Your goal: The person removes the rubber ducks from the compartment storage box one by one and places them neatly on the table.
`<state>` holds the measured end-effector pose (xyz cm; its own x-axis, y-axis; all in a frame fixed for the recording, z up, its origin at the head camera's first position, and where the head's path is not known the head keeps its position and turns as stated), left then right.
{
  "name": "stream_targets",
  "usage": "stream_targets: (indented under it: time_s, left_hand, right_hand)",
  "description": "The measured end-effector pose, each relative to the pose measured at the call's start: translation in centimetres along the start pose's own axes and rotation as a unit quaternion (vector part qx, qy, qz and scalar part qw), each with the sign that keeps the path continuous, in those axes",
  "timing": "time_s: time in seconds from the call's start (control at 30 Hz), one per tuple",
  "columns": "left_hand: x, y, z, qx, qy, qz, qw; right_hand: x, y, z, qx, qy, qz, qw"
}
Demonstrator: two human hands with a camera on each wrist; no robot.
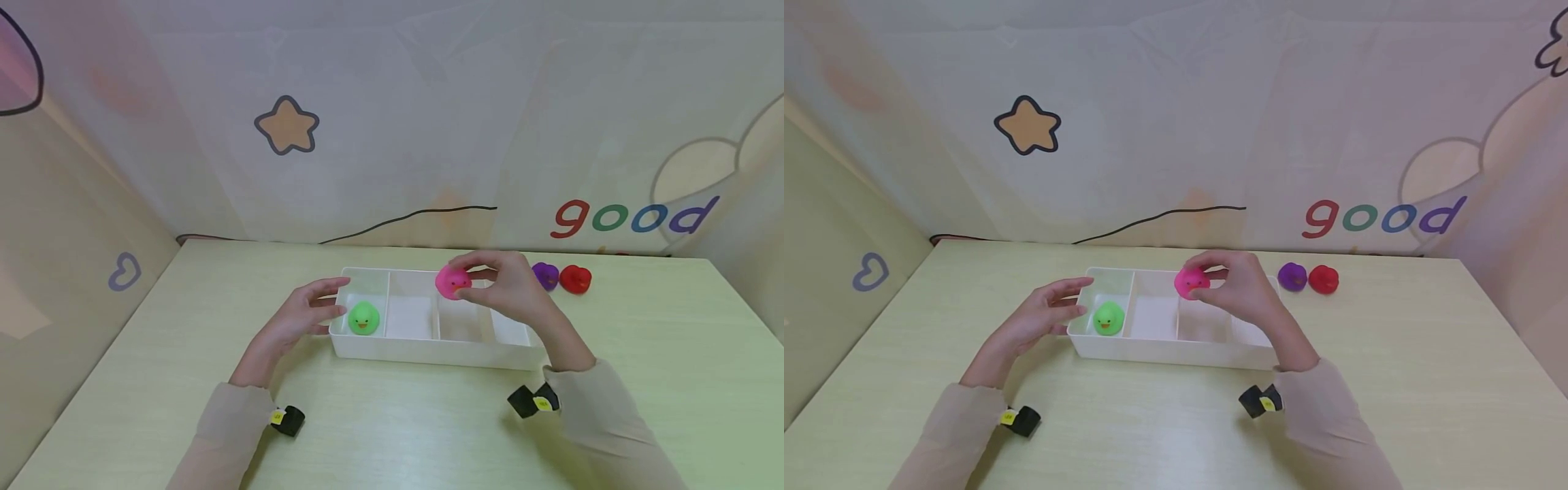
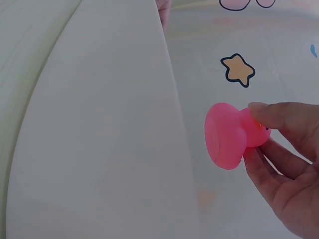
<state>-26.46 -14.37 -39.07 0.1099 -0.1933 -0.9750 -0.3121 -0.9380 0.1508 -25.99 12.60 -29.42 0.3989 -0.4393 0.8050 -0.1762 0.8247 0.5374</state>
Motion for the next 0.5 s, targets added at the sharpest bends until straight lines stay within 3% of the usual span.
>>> stream_targets:
  time_s: [0.5]
  left_hand:
    - [-0.1, 0.1, -0.1, 0.001, -0.004, 0.005, 1.0000]
  right_hand:
    - [-1.8, 3.9, -1.6, -0.043, -0.044, 0.001, 0.9981]
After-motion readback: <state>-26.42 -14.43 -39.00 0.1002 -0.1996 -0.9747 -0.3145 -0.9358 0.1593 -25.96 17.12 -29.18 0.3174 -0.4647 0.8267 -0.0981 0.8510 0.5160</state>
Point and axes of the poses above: each hand's wrist, its own z-axis towards the middle knuckle, its own y-axis out of the back of the hand, x = y × z, the point moved 7 cm from there along z, towards the middle knuckle, and after that the axes turned 1 degree about -x, right-handed, at the moved point
